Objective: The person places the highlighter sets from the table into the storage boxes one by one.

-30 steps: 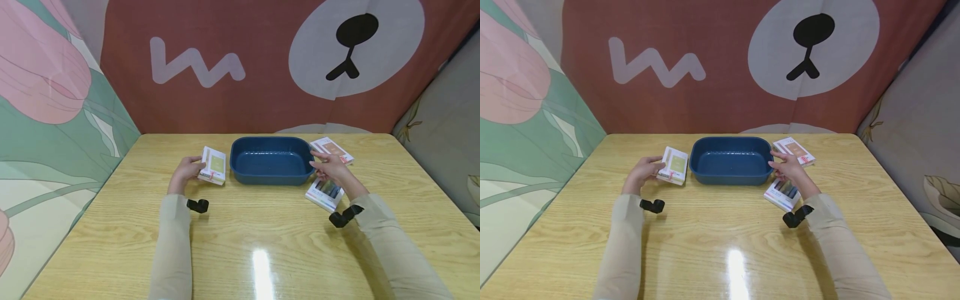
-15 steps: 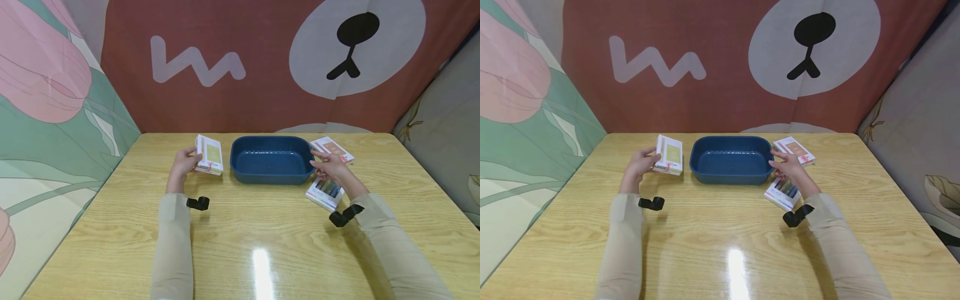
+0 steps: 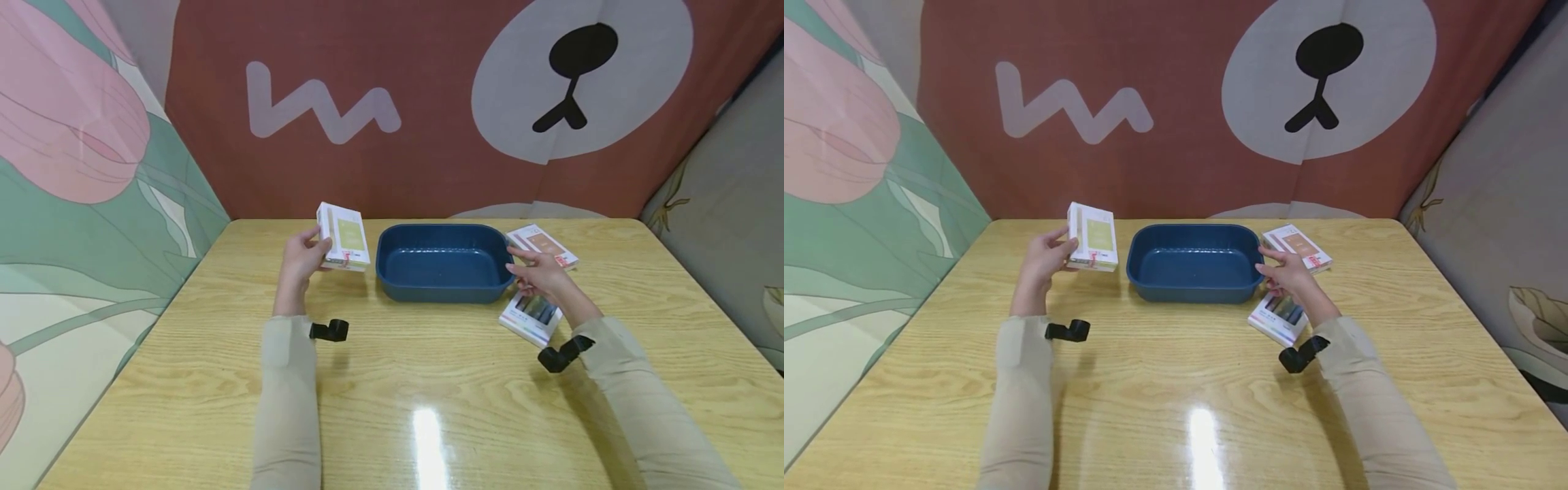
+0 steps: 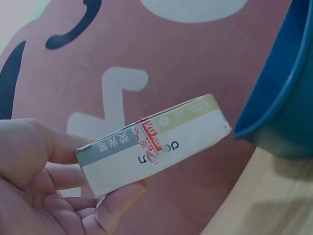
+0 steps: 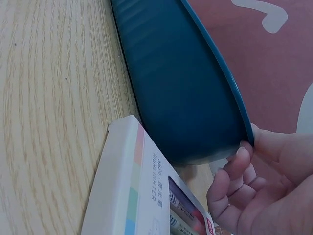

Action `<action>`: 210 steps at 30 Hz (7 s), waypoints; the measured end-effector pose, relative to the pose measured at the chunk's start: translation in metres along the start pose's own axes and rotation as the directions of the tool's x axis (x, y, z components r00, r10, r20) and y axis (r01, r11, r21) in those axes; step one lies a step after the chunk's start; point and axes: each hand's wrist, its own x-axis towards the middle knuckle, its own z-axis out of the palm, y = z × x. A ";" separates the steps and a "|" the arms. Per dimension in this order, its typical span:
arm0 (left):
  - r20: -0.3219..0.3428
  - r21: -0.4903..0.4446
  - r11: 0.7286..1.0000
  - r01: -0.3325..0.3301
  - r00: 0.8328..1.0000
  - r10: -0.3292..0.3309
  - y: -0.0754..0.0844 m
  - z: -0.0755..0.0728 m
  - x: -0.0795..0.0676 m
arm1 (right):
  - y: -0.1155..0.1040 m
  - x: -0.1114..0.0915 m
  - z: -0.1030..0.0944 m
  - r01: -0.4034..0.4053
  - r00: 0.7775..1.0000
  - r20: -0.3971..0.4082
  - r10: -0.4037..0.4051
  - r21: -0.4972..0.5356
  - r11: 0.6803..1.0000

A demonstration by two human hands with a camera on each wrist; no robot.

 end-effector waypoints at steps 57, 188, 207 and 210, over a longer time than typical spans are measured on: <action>0.156 0.618 0.751 -0.232 0.973 0.172 -0.013 0.119 0.006 | 0.001 0.000 0.001 0.003 1.000 0.001 -0.003 -0.008 1.000; 0.293 0.008 1.000 0.009 0.956 -0.011 -0.059 0.067 0.050 | 0.032 0.016 -0.064 0.028 0.897 -0.339 -0.285 -0.599 0.800; 0.284 0.030 0.999 0.026 0.958 -0.033 -0.057 0.067 0.052 | 0.034 0.023 -0.065 -0.092 0.943 -0.303 -0.135 -0.630 0.771; 0.279 0.041 0.999 0.035 0.959 -0.045 -0.056 0.067 0.052 | 0.034 0.024 -0.064 -0.095 0.949 -0.293 -0.117 -0.619 0.780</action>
